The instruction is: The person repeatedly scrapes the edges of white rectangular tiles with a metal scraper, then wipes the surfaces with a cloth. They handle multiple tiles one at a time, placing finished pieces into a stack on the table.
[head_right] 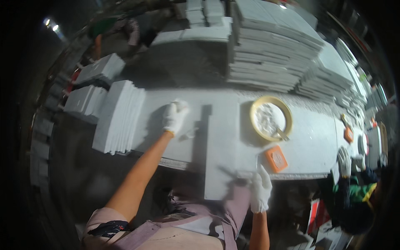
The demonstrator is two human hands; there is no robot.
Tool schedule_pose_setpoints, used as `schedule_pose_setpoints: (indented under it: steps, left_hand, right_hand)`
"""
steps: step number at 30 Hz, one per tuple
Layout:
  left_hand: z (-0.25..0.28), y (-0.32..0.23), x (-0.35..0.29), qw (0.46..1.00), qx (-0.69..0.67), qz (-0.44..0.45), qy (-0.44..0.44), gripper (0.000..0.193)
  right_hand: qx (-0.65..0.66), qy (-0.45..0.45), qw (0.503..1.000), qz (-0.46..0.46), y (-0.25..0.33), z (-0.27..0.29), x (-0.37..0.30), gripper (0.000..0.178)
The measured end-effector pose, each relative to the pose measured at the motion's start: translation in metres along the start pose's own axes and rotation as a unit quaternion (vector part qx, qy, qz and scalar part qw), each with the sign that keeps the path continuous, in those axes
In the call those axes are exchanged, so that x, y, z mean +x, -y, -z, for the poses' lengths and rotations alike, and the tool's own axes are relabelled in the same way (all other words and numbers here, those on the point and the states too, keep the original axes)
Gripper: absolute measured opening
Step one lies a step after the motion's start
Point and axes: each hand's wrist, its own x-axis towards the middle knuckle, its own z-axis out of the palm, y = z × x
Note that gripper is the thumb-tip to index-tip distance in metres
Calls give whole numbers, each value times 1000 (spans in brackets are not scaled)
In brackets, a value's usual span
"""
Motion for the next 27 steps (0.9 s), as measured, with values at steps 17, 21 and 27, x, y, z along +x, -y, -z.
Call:
schedule_pose_setpoints:
  steps: [17,21,27]
  left_hand:
    - [-12,-87,-108,953,26,-302,21,59]
    - [-38,-85,-94,911,130,-391,-5,66]
    - [-52,-69,-95,958,68,-272,50,71]
  right_hand:
    - [-74,-57,974,208,-53,-42,137,36]
    - [-103,-81,964,232,-76,-33,147,35]
    - [-114,-112,960,229,-73,-40,144,33]
